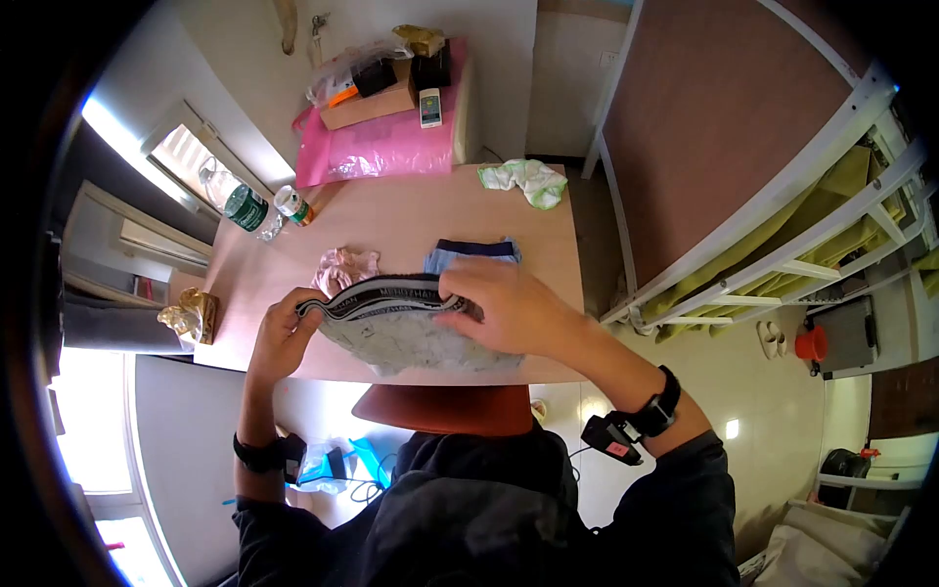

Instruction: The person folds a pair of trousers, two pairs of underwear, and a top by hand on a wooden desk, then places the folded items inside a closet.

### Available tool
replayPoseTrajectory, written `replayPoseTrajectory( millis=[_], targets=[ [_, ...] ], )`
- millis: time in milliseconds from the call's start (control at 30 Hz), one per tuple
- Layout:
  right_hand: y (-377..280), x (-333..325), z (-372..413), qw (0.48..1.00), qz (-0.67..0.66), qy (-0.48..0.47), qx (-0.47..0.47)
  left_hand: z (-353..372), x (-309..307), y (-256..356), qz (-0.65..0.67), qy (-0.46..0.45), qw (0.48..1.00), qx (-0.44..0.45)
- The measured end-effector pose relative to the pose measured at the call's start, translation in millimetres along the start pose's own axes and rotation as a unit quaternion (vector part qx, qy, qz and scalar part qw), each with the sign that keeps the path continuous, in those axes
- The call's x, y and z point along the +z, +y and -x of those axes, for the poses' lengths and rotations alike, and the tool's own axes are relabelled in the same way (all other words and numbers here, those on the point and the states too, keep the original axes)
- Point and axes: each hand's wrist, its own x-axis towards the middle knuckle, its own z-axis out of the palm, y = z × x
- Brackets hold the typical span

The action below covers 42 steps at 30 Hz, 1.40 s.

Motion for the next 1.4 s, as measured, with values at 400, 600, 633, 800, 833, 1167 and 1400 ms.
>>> replayPoseTrajectory(
  millis=[400,600,633,800,833,1167,1400],
  targets=[
    [-13,-60,-31,0.972,0.222,-0.052,-0.046,-28,6,20,0.018,0.017,0.998,0.056],
    [-30,-68,-38,0.994,0.09,-0.057,0.034,-41,6,11,0.027,0.075,0.993,0.088],
    [-33,-73,-41,0.997,0.053,0.017,0.056,-40,6,10,0.059,0.082,0.993,0.058],
    [-25,-64,-32,0.992,-0.034,-0.005,0.125,-44,-3,9,0.094,0.019,0.995,0.027],
    [-26,-65,-32,0.974,-0.133,-0.001,0.184,-43,-5,8,0.141,-0.027,0.99,-0.006],
    [15,-56,-27,0.986,-0.068,0.044,0.148,-60,4,13,0.056,0.06,0.994,0.069],
    [14,-39,6,0.981,-0.04,0.025,0.187,-37,18,6,0.017,0.027,0.998,0.047]
  ],
)
